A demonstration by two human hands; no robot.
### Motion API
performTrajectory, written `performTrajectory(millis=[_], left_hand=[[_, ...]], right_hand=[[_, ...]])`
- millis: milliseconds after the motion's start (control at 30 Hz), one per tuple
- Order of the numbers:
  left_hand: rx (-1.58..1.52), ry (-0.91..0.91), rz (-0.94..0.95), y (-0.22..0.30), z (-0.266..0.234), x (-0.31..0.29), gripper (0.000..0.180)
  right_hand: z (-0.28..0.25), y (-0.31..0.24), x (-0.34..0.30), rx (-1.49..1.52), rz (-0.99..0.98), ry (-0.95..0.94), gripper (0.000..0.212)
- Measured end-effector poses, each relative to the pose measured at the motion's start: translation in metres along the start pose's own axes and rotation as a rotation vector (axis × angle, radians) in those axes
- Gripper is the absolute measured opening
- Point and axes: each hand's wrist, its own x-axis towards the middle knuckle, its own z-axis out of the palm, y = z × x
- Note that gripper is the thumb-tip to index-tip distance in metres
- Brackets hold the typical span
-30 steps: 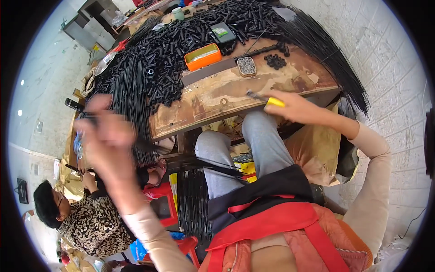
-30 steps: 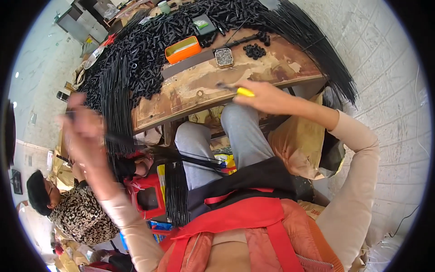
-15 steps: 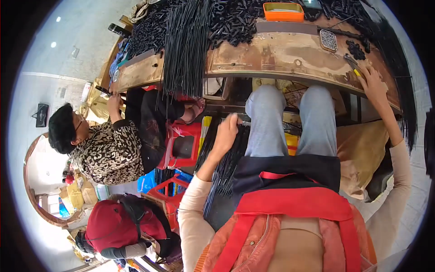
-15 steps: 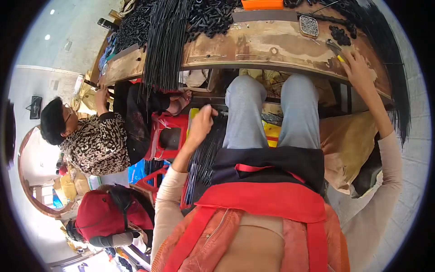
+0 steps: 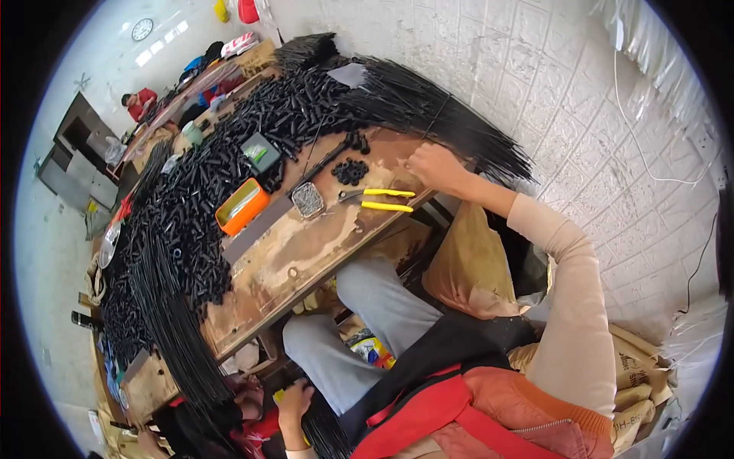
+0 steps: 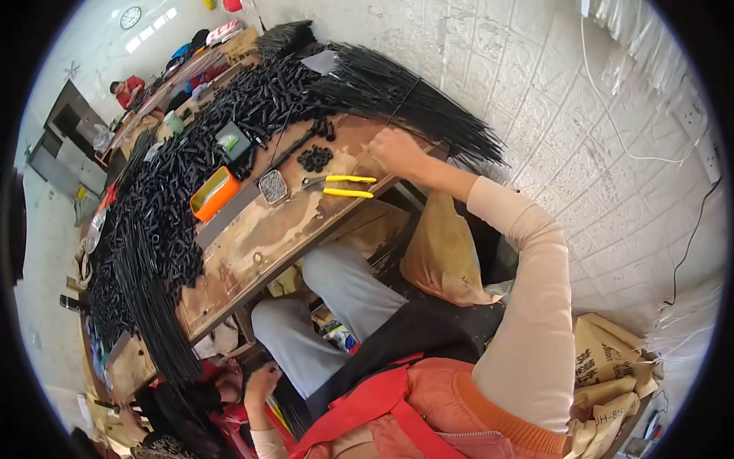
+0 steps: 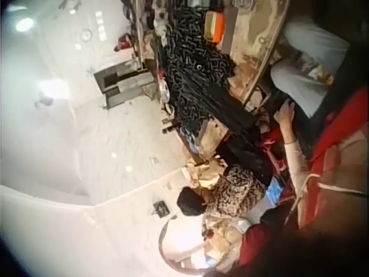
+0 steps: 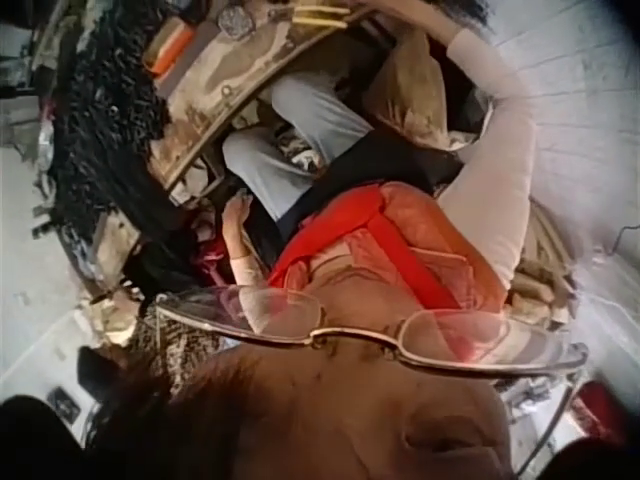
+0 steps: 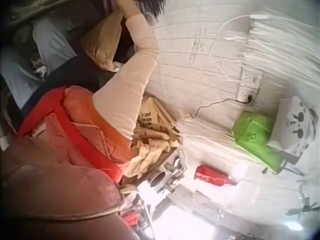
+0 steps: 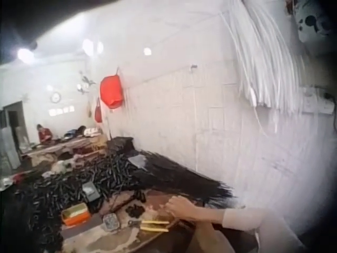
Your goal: Assembling and organizing bundles of black electrical wires using pliers and an assembly jig on a workbench.
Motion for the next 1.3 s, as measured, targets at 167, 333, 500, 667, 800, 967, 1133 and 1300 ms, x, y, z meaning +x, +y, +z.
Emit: performTrajectory(millis=[167, 333, 500, 667, 800, 967, 1133, 1300], left_hand=[[0.211, 0.65, 0.185, 0.087, -0.086, -0.012, 0.027], [0.02, 0.422, 0.276, 0.138, -0.088, -0.013, 0.025], [-0.041, 0.26, 0.267, 0.157, -0.076, -0.006, 0.026], [-0.066, 0.207, 0.294, 0.175, -0.078, 0.0, 0.028], [-0.1, 0.212, 0.29, 0.174, -0.072, 0.006, 0.028], [-0.078, 0.206, 0.279, 0.168, -0.063, 0.006, 0.029], [-0.063, 0.234, 0.268, 0.163, -0.063, 0.006, 0.029], [-0.042, 0.288, 0.302, 0.164, -0.056, 0.007, 0.028]], right_hand=[[0.0, 0.08, 0.009, 0.125, 0.433, 0.295, 0.015], [0.007, 0.153, 0.014, 0.261, 0.592, 0.252, 0.024], [0.004, 0.123, 0.041, 0.227, 0.376, 0.323, 0.016], [0.022, 0.138, 0.055, 0.151, 0.379, 0.059, 0.016], [0.027, 0.144, 0.059, 0.085, 0.348, 0.026, 0.016], [0.027, 0.174, 0.056, -0.231, 0.517, 0.28, 0.012], [0.038, 0.214, 0.032, -0.389, 0.548, 0.054, 0.009], [0.022, 0.207, 0.043, -0.332, 0.699, -0.006, 0.015]])
